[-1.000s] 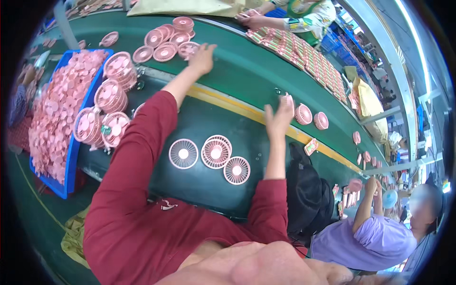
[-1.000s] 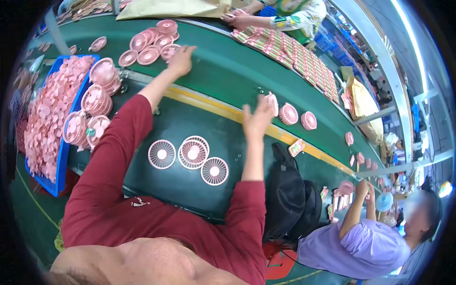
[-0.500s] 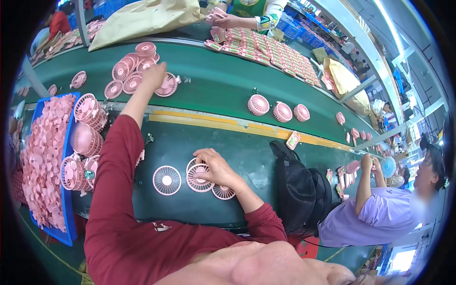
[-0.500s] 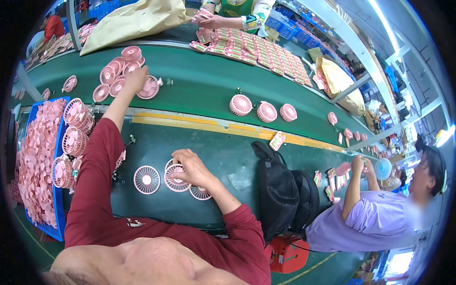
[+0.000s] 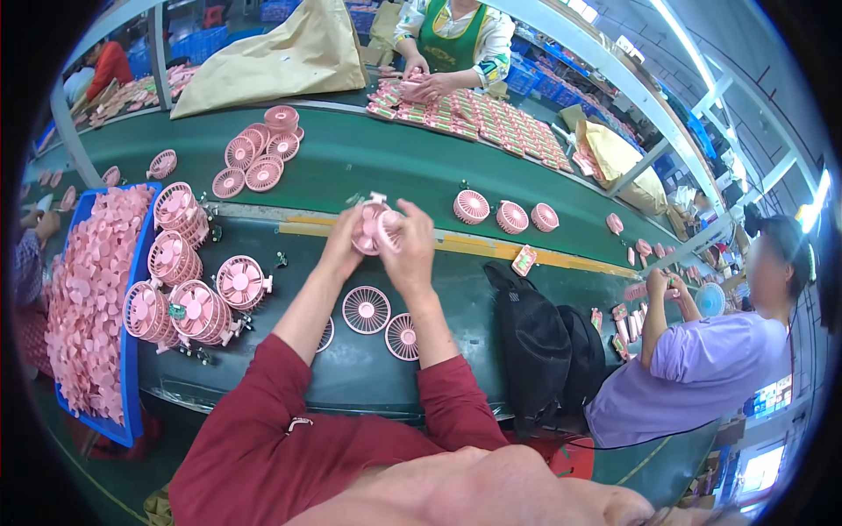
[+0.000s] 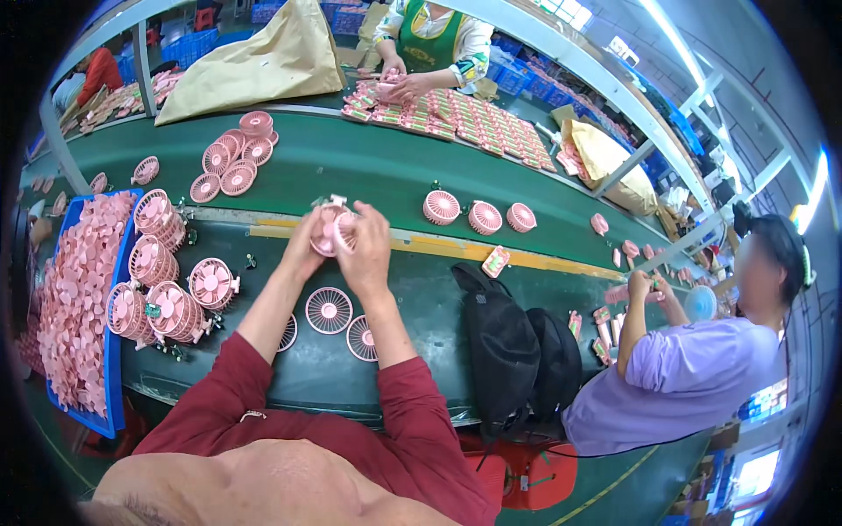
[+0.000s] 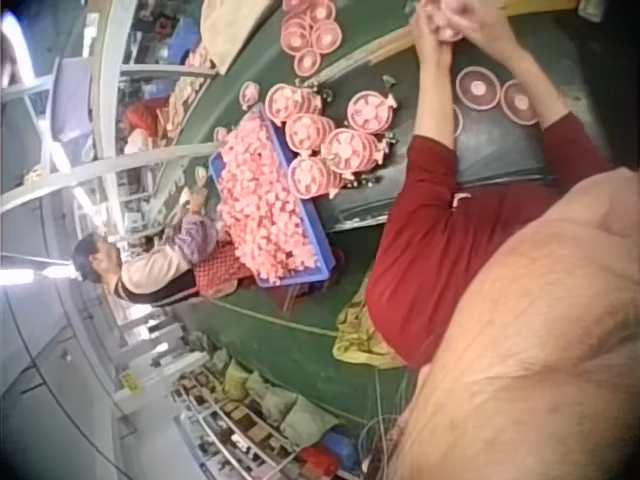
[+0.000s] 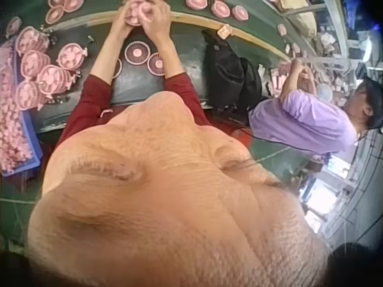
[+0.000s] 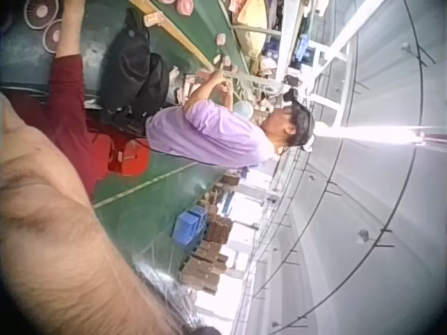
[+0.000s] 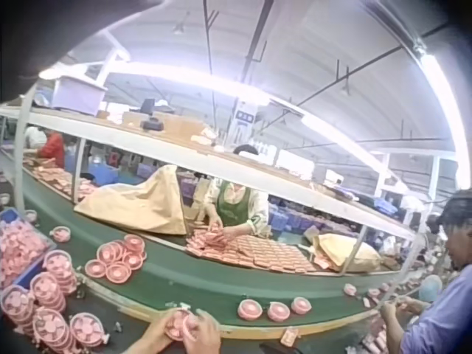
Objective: The person assembles handheld mini fans by fitting and pressing plastic protective grilles onto the fan motor bodies by hand, then places the assembled units along the conveyor line.
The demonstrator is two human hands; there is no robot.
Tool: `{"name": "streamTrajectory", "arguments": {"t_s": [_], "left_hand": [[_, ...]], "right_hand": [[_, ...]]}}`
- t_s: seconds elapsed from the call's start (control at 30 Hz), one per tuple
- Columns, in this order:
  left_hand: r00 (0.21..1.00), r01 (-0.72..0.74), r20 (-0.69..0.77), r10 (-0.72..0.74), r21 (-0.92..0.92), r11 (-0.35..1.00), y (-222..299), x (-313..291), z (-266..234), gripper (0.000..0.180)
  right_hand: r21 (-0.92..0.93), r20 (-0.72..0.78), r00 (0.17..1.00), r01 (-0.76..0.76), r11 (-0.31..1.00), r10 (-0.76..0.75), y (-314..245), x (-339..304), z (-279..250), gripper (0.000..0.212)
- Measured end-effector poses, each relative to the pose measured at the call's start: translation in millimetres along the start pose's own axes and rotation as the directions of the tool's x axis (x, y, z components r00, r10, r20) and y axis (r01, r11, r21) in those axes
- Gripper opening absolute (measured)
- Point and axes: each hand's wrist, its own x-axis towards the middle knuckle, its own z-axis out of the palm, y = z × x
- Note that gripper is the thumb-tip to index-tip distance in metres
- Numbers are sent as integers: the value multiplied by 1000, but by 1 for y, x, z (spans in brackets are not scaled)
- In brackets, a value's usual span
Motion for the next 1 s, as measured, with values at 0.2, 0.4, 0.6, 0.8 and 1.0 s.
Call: {"name": "streamTrajectory", "arguments": {"t_s": [0.2,0.4,0.6,0.8,1.0], "left_hand": [[939,224,-189,-287,-296,928,11,-48,-2,51],[917,222,-249,-313,-333,916,6,-63,4,44],[883,-250,-294,365,363,898,-7,-66,8,31],[779,-392,-43,626,746,539,-13,-63,26,22],[825,-238,69,561,942,234,-3,-27,-4,26]], "right_hand": [[118,371,925,48,992,-88,-7,-32,18,47],[139,423,905,-109,984,41,-16,-35,16,52],[473,406,893,-387,792,194,-23,-47,40,60],[676,435,831,-556,483,346,-26,-47,39,46],[554,556,690,-724,411,464,8,-24,50,43]]}}
